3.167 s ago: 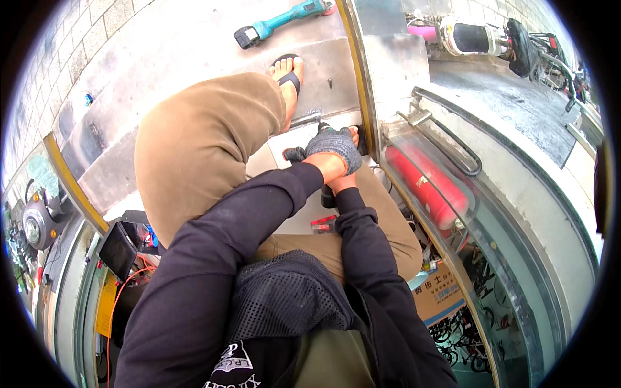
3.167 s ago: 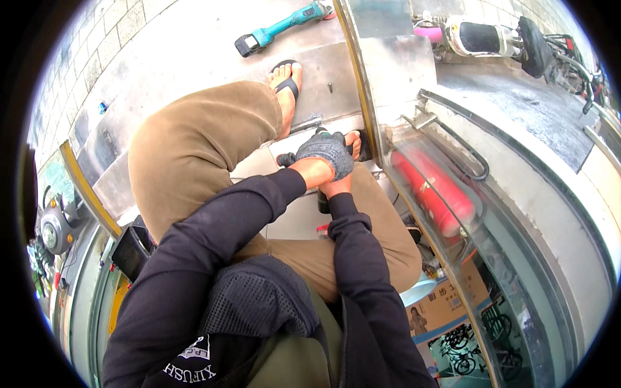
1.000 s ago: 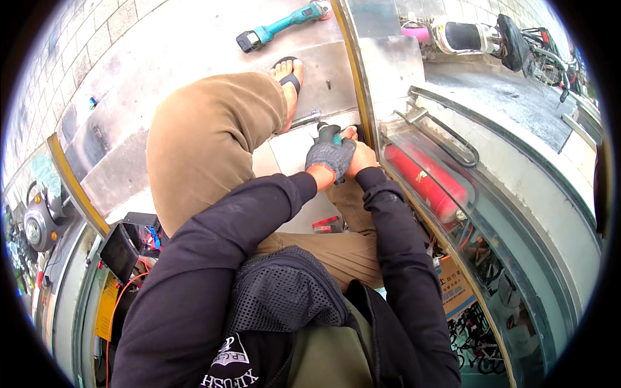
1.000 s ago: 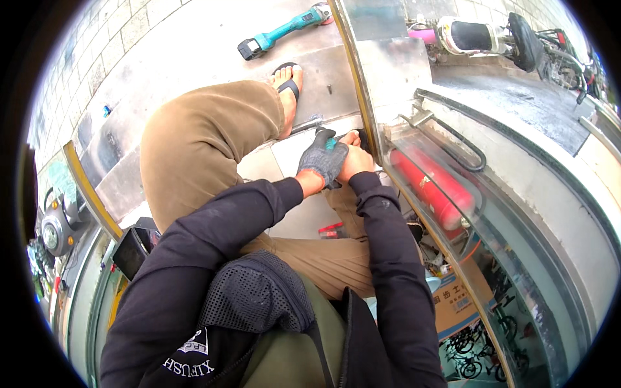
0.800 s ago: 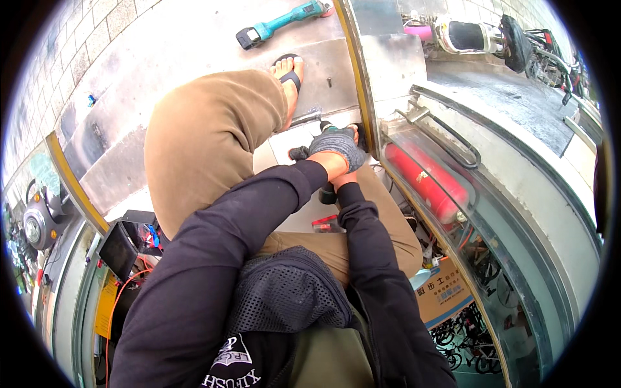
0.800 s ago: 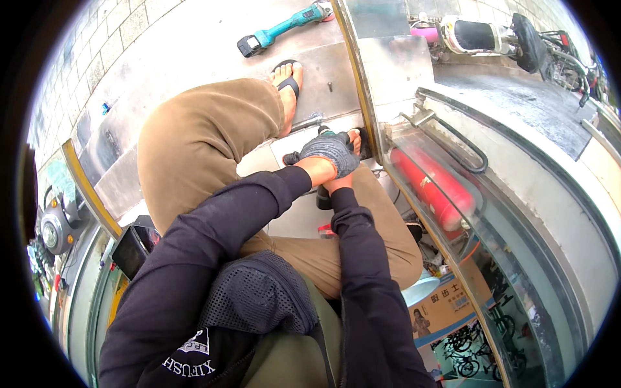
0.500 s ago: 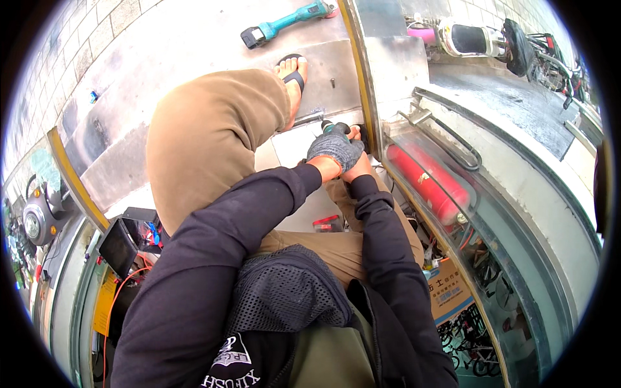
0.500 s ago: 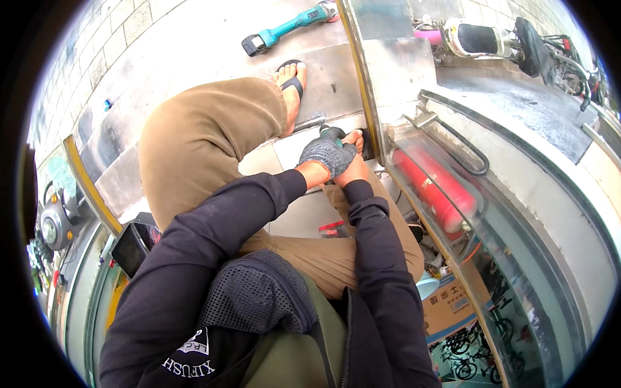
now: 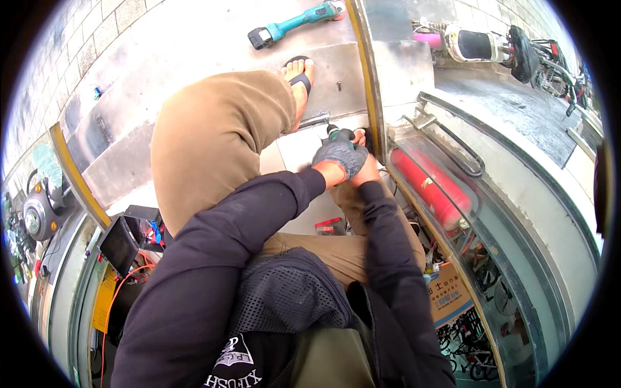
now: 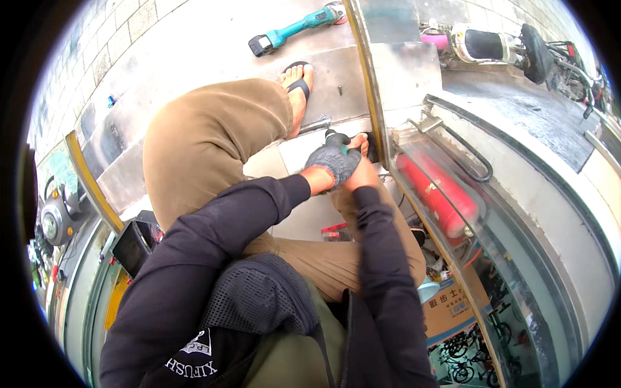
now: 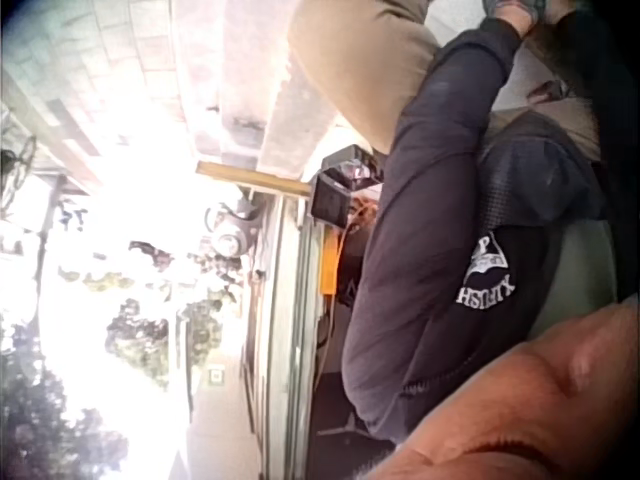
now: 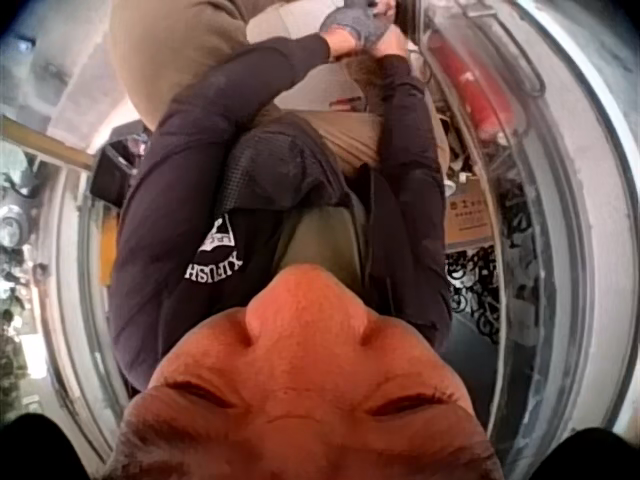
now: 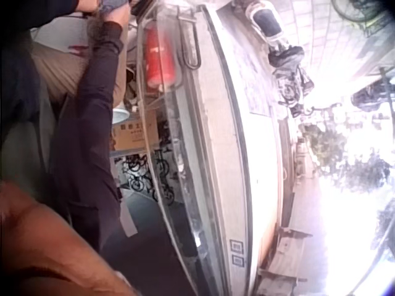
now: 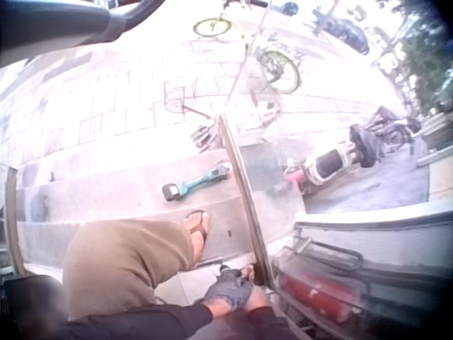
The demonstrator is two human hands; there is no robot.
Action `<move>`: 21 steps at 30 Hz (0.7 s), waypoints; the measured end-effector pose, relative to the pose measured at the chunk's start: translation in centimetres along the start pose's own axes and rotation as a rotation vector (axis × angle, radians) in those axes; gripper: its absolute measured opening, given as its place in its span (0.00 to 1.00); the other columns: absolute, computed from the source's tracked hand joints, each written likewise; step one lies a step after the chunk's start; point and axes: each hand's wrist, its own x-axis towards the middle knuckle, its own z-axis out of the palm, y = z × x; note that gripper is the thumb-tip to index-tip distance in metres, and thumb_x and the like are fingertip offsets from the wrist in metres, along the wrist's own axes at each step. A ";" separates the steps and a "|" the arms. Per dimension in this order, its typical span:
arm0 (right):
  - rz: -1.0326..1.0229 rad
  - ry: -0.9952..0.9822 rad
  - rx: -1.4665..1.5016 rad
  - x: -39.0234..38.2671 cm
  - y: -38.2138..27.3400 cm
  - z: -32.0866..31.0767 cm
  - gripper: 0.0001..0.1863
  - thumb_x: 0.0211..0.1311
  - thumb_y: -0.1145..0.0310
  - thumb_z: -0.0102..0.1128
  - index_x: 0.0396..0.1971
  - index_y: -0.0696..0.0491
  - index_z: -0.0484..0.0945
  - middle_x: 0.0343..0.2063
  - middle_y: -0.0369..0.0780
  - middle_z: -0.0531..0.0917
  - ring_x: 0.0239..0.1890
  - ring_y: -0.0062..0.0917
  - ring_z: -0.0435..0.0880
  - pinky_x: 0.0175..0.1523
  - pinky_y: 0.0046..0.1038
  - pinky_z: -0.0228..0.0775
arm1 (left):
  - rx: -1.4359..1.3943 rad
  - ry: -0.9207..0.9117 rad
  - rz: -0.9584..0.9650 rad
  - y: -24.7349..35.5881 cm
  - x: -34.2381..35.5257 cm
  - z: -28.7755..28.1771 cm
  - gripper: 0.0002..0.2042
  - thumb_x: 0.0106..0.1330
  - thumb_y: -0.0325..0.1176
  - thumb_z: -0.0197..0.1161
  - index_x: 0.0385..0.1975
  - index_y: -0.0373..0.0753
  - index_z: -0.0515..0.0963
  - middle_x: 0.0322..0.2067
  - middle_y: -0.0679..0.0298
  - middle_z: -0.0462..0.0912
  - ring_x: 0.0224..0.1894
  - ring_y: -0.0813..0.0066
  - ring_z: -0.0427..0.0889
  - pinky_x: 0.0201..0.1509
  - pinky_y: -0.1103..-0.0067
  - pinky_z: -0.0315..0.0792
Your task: The person sits on the floor and uses a cordless drill to make holes in a metal sheet placed on the ground. The person holds the drill with both hands and drills into the sheet multiple times.
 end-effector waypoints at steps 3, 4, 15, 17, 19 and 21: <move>-0.298 -0.104 -0.569 2.1 -2.3 -7.2 0.17 0.56 0.54 0.70 0.34 0.52 0.86 0.31 0.48 0.89 0.36 0.45 0.91 0.44 0.47 0.83 | -0.427 0.329 0.001 -3.1 0.2 5.8 0.25 0.72 0.51 0.58 0.61 0.40 0.75 0.49 0.42 0.87 0.54 0.37 0.85 0.59 0.57 0.78; -0.380 -0.092 -0.617 3.1 -3.2 -8.2 0.16 0.56 0.55 0.70 0.35 0.52 0.87 0.30 0.48 0.89 0.35 0.44 0.91 0.44 0.46 0.83 | -0.487 0.385 -0.024 -2.3 0.0 5.5 0.26 0.71 0.50 0.59 0.63 0.39 0.74 0.49 0.42 0.88 0.54 0.38 0.86 0.59 0.57 0.78; -0.149 0.270 0.253 -0.7 0.0 4.0 0.32 0.62 0.56 0.72 0.63 0.55 0.75 0.60 0.51 0.81 0.63 0.43 0.80 0.67 0.40 0.71 | 0.249 0.057 0.055 2.3 -0.1 -0.3 0.32 0.65 0.57 0.64 0.64 0.42 0.78 0.60 0.44 0.82 0.60 0.43 0.83 0.65 0.58 0.77; -0.156 0.364 0.263 -0.7 0.5 5.5 0.33 0.60 0.54 0.74 0.61 0.54 0.77 0.58 0.49 0.83 0.62 0.43 0.81 0.67 0.40 0.72 | 0.269 0.047 0.144 1.7 0.4 0.1 0.33 0.63 0.56 0.65 0.65 0.43 0.77 0.60 0.46 0.82 0.61 0.45 0.83 0.65 0.58 0.77; -0.234 0.515 -0.026 -0.7 1.0 6.3 0.35 0.58 0.53 0.75 0.62 0.54 0.77 0.56 0.50 0.85 0.60 0.44 0.83 0.65 0.41 0.74 | 0.364 0.033 0.140 2.4 -0.2 -0.3 0.32 0.64 0.55 0.64 0.65 0.43 0.76 0.61 0.47 0.82 0.62 0.46 0.82 0.65 0.58 0.77; -0.174 0.402 -0.083 -0.6 1.6 6.0 0.33 0.58 0.54 0.75 0.61 0.54 0.78 0.55 0.51 0.86 0.60 0.43 0.84 0.64 0.40 0.75 | 0.289 -0.031 0.092 2.0 -0.1 -0.5 0.30 0.68 0.54 0.60 0.65 0.44 0.76 0.60 0.46 0.82 0.60 0.44 0.84 0.64 0.59 0.77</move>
